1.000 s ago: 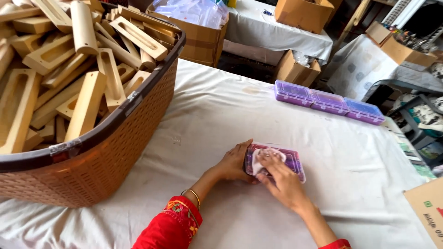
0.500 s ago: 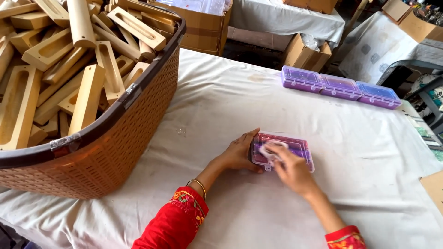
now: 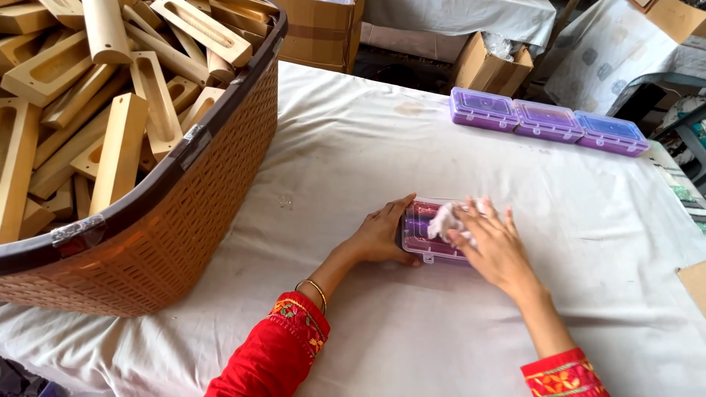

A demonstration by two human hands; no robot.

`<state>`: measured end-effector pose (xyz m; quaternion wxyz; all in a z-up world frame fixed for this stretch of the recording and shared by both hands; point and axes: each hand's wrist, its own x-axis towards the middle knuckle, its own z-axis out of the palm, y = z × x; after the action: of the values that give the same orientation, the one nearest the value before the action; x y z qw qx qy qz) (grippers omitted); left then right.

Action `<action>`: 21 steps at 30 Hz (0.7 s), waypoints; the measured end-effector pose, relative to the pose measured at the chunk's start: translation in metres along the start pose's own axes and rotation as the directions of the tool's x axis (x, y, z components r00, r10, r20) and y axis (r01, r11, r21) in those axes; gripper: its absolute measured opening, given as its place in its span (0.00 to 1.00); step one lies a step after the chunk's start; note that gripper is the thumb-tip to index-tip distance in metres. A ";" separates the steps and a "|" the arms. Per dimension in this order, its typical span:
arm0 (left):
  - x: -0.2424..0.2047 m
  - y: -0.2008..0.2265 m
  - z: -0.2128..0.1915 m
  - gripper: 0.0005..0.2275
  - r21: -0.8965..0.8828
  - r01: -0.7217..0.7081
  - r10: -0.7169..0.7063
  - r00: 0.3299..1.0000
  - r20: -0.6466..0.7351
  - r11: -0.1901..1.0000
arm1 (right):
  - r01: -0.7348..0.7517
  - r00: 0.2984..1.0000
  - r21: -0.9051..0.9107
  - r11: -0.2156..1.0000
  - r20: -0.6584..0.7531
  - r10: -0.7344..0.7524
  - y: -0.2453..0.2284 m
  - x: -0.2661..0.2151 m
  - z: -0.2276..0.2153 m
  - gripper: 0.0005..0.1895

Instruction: The recorder is wrapping colored decorative sticks in plastic, placing them into small clear boxes, and then cleaning both the boxes and wooden base components with a cloth.

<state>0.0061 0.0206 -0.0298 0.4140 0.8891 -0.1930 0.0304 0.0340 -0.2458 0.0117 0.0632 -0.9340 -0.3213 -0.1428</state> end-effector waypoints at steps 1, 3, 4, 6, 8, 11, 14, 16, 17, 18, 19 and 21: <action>0.000 -0.002 0.002 0.62 0.006 -0.016 0.016 1.000 -0.017 1.000 | 0.036 0.999 -0.002 0.999 -0.021 -0.036 -0.006 0.001 0.003 0.33; -0.003 0.001 0.002 0.63 -0.008 -0.014 0.014 1.000 -0.028 1.000 | 0.072 0.997 0.066 0.995 -0.012 -0.071 -0.035 0.005 0.002 0.31; -0.002 0.002 0.000 0.63 -0.018 -0.013 0.012 0.999 -0.043 1.000 | 0.110 0.994 0.135 0.985 -0.011 -0.109 -0.048 0.010 0.001 0.30; 0.002 -0.006 0.003 0.64 -0.022 -0.006 0.005 0.999 -0.044 1.000 | 0.153 0.988 0.205 0.967 -0.015 -0.153 -0.066 0.008 -0.016 0.28; 0.002 -0.008 0.006 0.66 -0.028 0.009 -0.010 0.999 -0.043 1.000 | 0.193 0.980 0.281 0.940 -0.014 -0.197 -0.071 0.004 -0.026 0.25; 0.000 0.000 -0.001 0.66 -0.003 0.028 -0.028 0.999 -0.019 1.000 | 0.161 0.981 0.337 0.928 0.050 -0.188 -0.048 0.002 -0.028 0.27; -0.001 0.007 -0.003 0.66 -0.021 0.060 -0.060 0.998 0.007 0.998 | 0.030 0.995 0.325 0.945 0.081 -0.060 -0.002 -0.009 -0.022 0.29; -0.001 0.005 -0.003 0.65 -0.030 0.052 -0.052 0.999 0.001 0.998 | -0.029 0.998 0.292 0.956 -0.052 0.046 0.018 -0.016 -0.018 0.24; -0.001 0.005 -0.002 0.65 -0.032 0.052 -0.052 0.999 0.003 0.998 | -0.031 0.998 0.291 0.956 -0.050 0.048 0.009 -0.018 -0.018 0.24; -0.001 0.005 -0.002 0.65 -0.024 0.052 -0.052 0.999 0.002 0.998 | -0.072 0.995 0.258 0.963 -0.042 0.086 0.001 -0.018 -0.017 0.21; 0.000 0.005 -0.002 0.64 -0.016 0.052 -0.052 0.999 0.001 0.999 | -0.113 0.992 0.224 0.968 -0.036 0.124 -0.007 -0.018 -0.017 0.19; 0.003 -0.006 0.005 0.64 0.009 0.055 -0.055 0.999 -0.002 0.998 | 0.041 0.997 0.209 0.977 -0.072 -0.027 -0.040 -0.014 -0.004 0.18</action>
<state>0.0111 0.0195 -0.0366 0.4110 0.8958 -0.1681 0.0208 -0.0026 -0.2233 0.0126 0.1702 -0.9109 -0.3482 -0.1413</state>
